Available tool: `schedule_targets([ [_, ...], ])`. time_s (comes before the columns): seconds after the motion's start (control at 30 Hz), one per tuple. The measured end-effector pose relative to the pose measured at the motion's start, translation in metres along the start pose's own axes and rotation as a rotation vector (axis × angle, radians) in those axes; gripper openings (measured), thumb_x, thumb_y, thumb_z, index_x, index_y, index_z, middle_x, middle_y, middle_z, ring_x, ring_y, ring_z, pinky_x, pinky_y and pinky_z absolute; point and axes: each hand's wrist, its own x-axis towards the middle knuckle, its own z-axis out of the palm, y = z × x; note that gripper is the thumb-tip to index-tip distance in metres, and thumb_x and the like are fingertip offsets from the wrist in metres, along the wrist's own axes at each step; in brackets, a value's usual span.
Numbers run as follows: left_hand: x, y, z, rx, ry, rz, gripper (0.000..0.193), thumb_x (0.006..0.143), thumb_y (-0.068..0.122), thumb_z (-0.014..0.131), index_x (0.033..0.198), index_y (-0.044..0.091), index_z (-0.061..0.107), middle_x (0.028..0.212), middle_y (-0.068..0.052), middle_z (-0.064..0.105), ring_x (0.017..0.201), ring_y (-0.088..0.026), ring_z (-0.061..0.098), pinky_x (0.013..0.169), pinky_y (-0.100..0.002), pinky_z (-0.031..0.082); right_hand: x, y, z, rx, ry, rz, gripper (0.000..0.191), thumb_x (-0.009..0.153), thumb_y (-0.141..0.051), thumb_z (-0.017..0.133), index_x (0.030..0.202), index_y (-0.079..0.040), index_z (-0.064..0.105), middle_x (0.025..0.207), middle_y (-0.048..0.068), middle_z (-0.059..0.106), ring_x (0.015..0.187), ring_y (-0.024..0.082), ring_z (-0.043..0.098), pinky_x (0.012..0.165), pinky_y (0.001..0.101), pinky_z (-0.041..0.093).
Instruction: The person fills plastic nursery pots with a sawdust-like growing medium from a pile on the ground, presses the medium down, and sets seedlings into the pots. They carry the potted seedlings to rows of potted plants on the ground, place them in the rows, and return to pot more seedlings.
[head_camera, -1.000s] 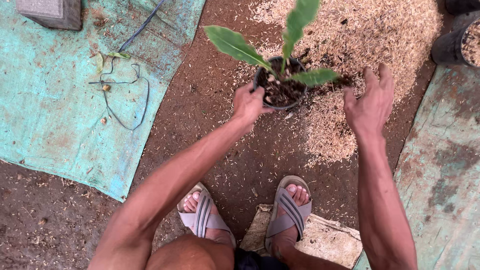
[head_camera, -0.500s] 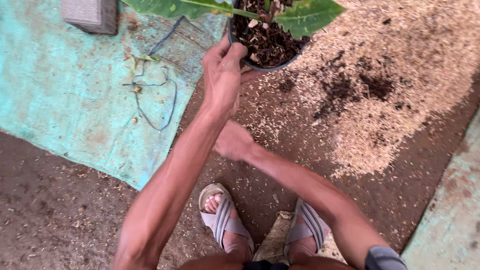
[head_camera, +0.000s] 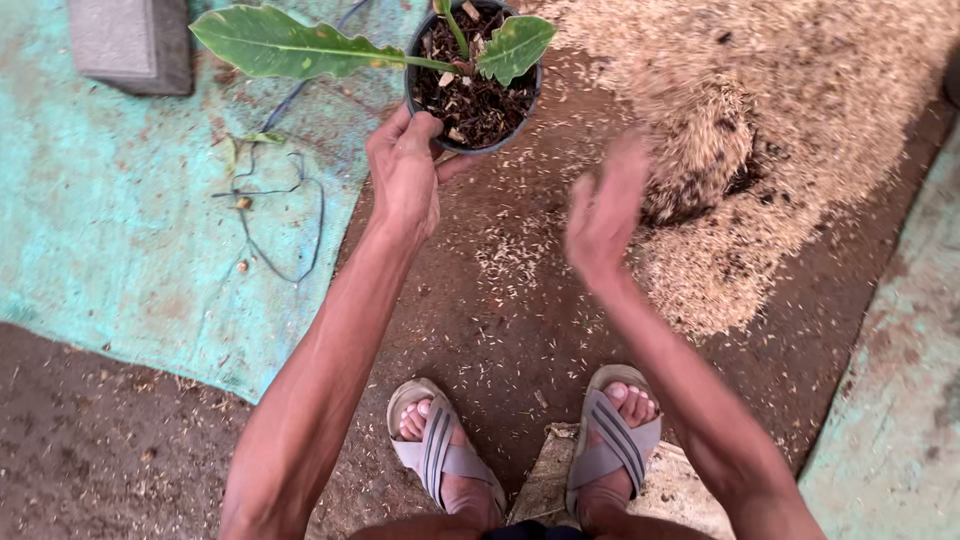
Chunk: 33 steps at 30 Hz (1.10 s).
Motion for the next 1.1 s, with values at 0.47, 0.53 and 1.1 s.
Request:
schedule_targets([
  [0.47,-0.02,-0.051,0.043,0.205,-0.081,-0.205,0.036,0.096,-0.002,0.04,0.123,-0.008,0.063,0.123,-0.032,0.067,0.1,-0.04,0.076,0.074,-0.043,0.066,0.024,0.061,-0.042,-0.14,-0.883,0.134,0.066,0.105,-0.032,0.041,0.16,-0.007,0.015,0.17,0.016,0.001,0.154,0.035,0.008,0.119,0.0512,0.019],
  [0.53,-0.021,-0.059,0.047,0.232,-0.069,-0.209,0.036,0.096,-0.003,0.042,0.124,-0.009,0.063,0.124,-0.031,0.066,0.101,-0.041,0.075,0.073,-0.044,0.066,0.034,0.082,-0.063,-0.346,-0.64,-0.197,0.055,0.116,-0.034,0.048,0.16,-0.014,0.021,0.17,0.01,0.006,0.159,0.03,0.016,0.13,0.0436,0.024],
  [1.1,-0.059,-0.095,0.05,0.308,-0.124,-0.314,0.052,0.093,-0.003,0.043,0.144,-0.002,0.048,0.13,-0.033,0.061,0.098,-0.04,0.075,0.071,-0.042,0.066,0.034,0.116,-0.089,-0.212,-0.143,0.48,0.073,0.087,0.001,0.071,0.155,-0.02,0.051,0.136,0.016,0.058,0.11,0.026,0.066,0.076,0.0272,0.062],
])
